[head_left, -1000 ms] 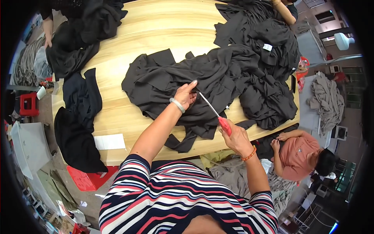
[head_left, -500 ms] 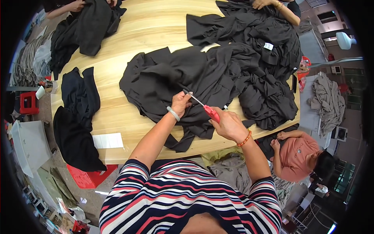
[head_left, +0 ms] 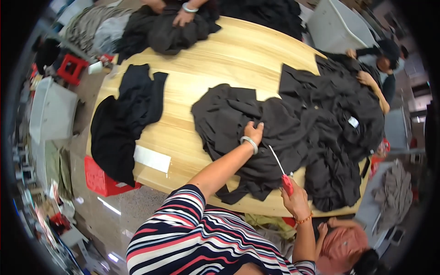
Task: Trimming loose threads from black fabric garments using a pair of scissors.
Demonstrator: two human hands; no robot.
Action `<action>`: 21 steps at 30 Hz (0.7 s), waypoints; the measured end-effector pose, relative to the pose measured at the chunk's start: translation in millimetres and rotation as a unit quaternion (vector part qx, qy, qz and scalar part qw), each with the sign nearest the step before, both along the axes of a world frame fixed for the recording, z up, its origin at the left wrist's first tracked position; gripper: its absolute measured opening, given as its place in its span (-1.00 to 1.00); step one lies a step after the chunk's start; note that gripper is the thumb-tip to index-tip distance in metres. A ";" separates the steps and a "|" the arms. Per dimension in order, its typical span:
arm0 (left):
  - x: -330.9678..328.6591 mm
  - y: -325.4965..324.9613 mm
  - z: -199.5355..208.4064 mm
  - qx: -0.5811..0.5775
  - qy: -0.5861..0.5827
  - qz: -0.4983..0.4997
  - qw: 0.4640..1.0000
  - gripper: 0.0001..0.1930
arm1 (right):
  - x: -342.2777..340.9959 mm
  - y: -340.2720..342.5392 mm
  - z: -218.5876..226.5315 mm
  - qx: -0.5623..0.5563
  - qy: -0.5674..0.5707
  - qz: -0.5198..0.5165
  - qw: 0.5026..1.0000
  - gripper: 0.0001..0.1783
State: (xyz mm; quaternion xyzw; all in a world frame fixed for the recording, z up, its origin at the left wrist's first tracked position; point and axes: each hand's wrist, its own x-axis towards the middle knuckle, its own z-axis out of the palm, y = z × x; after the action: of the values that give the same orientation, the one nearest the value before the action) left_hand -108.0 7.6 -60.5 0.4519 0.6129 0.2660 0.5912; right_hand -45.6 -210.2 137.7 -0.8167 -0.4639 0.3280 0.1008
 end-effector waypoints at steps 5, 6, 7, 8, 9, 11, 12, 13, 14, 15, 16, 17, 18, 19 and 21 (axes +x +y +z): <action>-26.3 -23.3 10.7 -0.033 -0.102 -0.086 0.990 -0.63 | 12.7 6.3 -0.3 -0.011 -0.023 -0.010 1.000 -0.58; -31.4 -31.0 -0.2 0.026 -0.122 -0.070 0.990 -0.65 | 9.8 12.4 7.0 -0.010 -0.048 0.018 0.999 -0.58; -33.3 -34.1 -2.5 0.082 -0.144 -0.061 0.984 -0.66 | 8.4 16.1 12.0 -0.012 -0.074 0.037 0.996 -0.58; -37.7 -32.2 -7.2 0.039 -0.078 -0.130 0.988 -0.65 | 7.3 18.4 14.0 -0.038 -0.059 0.064 0.995 -0.59; -36.4 -32.2 -2.1 0.037 -0.080 -0.130 0.988 -0.65 | 8.4 19.0 13.8 -0.040 -0.060 0.063 0.995 -0.59; -29.1 -38.2 7.0 0.094 -0.153 -0.082 0.980 -0.68 | 14.1 13.9 10.7 0.011 -0.053 0.067 0.996 -0.59; -31.1 -33.7 19.2 0.112 -0.084 -0.129 0.982 -0.66 | 19.8 15.0 10.6 -0.011 -0.071 0.042 0.996 -0.56; -31.5 -30.2 -10.1 0.135 -0.077 -0.098 0.983 -0.53 | 17.9 26.8 16.2 -0.027 -0.086 0.058 0.994 -0.56; -36.9 -25.5 -11.2 0.120 -0.065 -0.112 0.984 -0.55 | 16.4 31.6 17.5 -0.001 -0.065 0.059 0.996 -0.59; -41.4 -21.9 -17.9 0.099 -0.080 -0.075 0.989 -0.55 | 16.5 32.8 13.1 0.003 -0.064 0.085 0.994 -0.59; -49.1 -19.7 -2.9 0.090 -0.094 -0.094 0.987 -0.53 | 11.7 39.2 22.3 -0.013 -0.032 0.078 0.996 -0.56; -57.0 -17.2 -10.2 0.055 -0.061 -0.132 0.988 -0.60 | 8.3 40.4 20.8 -0.008 -0.029 0.085 0.996 -0.56; -53.2 -29.5 3.5 0.012 -0.277 -0.077 0.958 -0.72 | 7.4 37.1 19.1 0.011 -0.026 0.077 0.997 -0.57; -56.8 -33.0 9.8 -0.067 -0.355 -0.104 0.927 -0.81 | 5.3 36.0 18.7 0.026 -0.011 0.065 0.998 -0.56; -61.8 -23.3 17.5 -0.217 -0.397 -0.098 0.886 -0.80 | 5.1 31.9 13.2 -0.016 -0.021 0.053 0.998 -0.55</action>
State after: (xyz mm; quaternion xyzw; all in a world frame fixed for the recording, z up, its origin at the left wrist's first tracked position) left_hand -169.8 -15.7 -43.0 0.2267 0.3221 0.2236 0.8916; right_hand -40.5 -178.3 150.9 -0.7989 -0.5035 0.3233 0.0606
